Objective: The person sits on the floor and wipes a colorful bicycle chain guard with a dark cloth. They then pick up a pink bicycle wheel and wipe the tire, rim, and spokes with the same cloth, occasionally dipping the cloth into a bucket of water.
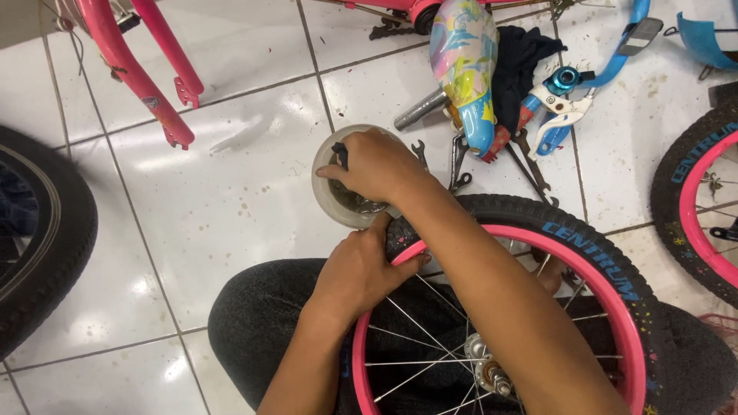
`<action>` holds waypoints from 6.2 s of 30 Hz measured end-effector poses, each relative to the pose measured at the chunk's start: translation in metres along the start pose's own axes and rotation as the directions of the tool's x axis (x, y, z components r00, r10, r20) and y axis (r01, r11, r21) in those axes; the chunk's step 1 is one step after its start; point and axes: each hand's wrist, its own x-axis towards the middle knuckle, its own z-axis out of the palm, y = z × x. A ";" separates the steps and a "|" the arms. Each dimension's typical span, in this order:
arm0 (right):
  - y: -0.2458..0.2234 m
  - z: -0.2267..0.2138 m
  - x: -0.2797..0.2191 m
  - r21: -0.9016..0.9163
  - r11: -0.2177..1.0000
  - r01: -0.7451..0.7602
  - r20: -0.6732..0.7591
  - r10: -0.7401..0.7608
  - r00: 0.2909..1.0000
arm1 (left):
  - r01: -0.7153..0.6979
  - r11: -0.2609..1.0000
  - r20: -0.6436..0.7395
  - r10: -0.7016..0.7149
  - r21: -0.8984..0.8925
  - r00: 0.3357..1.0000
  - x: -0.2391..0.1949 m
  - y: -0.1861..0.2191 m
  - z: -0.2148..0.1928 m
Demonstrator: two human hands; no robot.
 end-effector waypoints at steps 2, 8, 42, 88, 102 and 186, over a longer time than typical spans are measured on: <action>-0.004 -0.003 -0.005 -0.010 1.000 0.001 0.009 -0.001 1.000 | -0.009 1.000 -0.002 0.009 -0.001 1.000 -0.001 -0.001 0.000; 0.008 0.009 0.003 -0.019 1.000 -0.015 0.002 0.015 1.000 | -0.025 1.000 -0.005 0.025 -0.002 1.000 -0.002 -0.001 -0.001; 0.015 0.003 -0.002 -0.023 0.994 0.104 0.056 -0.103 0.993 | -0.027 0.999 0.008 0.027 0.025 1.000 0.000 -0.001 0.000; 0.011 0.018 -0.002 0.033 0.995 0.098 -0.147 -0.092 0.985 | 0.082 0.995 0.035 -0.084 0.052 0.996 -0.031 -0.003 -0.046; -0.010 -0.006 -0.031 0.062 0.990 0.127 -0.105 -0.120 0.987 | 0.039 0.999 -0.196 -0.046 -0.038 0.980 0.061 -0.057 -0.093; 0.014 -0.046 -0.109 0.317 0.864 0.391 -0.454 -0.224 0.863 | -0.047 0.995 -0.209 0.028 -0.083 0.978 -0.032 -0.048 0.012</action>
